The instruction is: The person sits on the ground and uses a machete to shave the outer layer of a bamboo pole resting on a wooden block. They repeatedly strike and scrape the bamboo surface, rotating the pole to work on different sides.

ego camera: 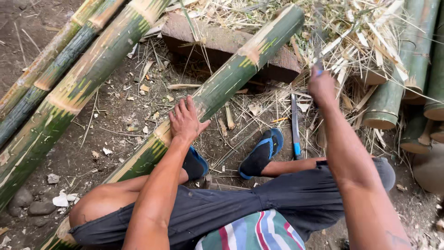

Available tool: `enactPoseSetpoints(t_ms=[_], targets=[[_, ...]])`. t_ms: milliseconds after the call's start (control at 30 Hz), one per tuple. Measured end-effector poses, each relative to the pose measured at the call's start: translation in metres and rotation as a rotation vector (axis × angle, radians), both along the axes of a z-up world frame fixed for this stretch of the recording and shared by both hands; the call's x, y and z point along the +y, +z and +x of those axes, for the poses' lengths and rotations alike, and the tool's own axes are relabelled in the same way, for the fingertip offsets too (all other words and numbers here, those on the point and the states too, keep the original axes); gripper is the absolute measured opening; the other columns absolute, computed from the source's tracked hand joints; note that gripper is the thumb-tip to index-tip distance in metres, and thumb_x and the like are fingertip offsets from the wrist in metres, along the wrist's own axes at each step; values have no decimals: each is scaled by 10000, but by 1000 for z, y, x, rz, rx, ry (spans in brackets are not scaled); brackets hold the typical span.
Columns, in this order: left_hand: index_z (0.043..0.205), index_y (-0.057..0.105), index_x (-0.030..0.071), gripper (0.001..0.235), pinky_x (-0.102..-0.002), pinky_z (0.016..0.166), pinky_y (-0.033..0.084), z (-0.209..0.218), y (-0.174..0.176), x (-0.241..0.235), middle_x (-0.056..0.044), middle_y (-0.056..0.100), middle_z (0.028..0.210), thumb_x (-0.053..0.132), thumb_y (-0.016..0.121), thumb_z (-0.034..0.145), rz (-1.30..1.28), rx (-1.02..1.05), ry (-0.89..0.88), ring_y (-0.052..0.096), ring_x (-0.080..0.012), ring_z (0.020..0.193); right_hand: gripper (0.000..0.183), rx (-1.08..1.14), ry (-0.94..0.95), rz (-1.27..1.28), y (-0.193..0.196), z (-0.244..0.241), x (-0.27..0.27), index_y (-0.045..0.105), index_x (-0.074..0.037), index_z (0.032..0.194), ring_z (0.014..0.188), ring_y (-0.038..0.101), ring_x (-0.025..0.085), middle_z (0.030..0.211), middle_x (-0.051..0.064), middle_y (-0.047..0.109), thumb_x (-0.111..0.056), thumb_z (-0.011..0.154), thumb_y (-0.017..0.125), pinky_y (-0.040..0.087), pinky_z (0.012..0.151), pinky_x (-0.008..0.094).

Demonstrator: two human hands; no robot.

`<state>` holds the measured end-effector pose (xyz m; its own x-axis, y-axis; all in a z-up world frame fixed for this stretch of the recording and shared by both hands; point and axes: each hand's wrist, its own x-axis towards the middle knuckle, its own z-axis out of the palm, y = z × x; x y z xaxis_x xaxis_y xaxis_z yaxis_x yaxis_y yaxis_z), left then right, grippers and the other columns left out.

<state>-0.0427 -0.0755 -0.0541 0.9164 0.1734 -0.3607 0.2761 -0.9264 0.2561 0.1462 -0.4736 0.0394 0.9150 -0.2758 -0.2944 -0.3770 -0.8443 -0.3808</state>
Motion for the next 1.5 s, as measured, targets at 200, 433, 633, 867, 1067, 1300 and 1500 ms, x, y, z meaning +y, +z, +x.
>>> enactPoseSetpoints(t_ms=[200, 433, 633, 867, 1067, 1300, 1500], targets=[[1626, 75, 102, 1350, -634, 1182, 256, -4, 3, 28, -288, 283, 1587, 745, 792, 681, -65, -28, 32, 344, -455, 1446, 571, 131, 136, -131, -15, -11, -26, 465, 27, 1217, 682, 656, 325, 905, 231, 679, -522, 1102, 357, 586, 599, 479], [1582, 88, 53, 1386, -630, 1158, 237, -4, 10, 30, -330, 287, 1539, 743, 847, 649, -7, -51, 39, 343, -484, 1404, 557, 77, 435, -143, -24, -56, 83, 425, 29, 1219, 689, 695, 387, 856, 255, 711, -515, 1099, 399, 565, 584, 508], [1573, 207, 51, 1265, -535, 1171, 299, -3, 16, 35, -253, 384, 1529, 683, 830, 672, -21, -53, 73, 414, -416, 1407, 475, 271, 761, -227, -47, -76, 102, 457, -46, 1156, 733, 715, 393, 904, 224, 714, -502, 1024, 484, 577, 631, 519], [1551, 234, 30, 1256, -529, 1139, 315, 9, 32, 36, -251, 418, 1498, 690, 825, 662, -20, -80, 70, 424, -414, 1369, 485, -154, 491, -121, -50, -40, 61, 518, -2, 1120, 737, 686, 466, 807, 263, 690, -486, 1119, 496, 544, 654, 563], [1562, 261, 39, 1225, -510, 1143, 357, 11, 35, 49, -237, 463, 1484, 694, 800, 678, -59, -4, 79, 460, -399, 1373, 583, 126, 1003, -206, -57, -83, 108, 485, -24, 1049, 655, 702, 426, 837, 235, 682, -604, 991, 505, 564, 575, 546], [1562, 275, 47, 1244, -533, 1114, 371, 14, 36, 54, -270, 477, 1450, 711, 801, 651, -116, 40, 90, 482, -421, 1337, 550, 56, 611, -125, -54, -63, 102, 512, -45, 1078, 697, 688, 426, 756, 232, 679, -593, 1069, 460, 540, 630, 544], [1523, 318, 16, 1216, -521, 1082, 415, 17, 37, 54, -260, 519, 1408, 703, 816, 652, -89, -15, 77, 525, -422, 1295, 540, 137, 717, -166, -80, -52, 64, 575, -32, 1035, 727, 703, 445, 855, 253, 692, -553, 974, 449, 551, 665, 562]])
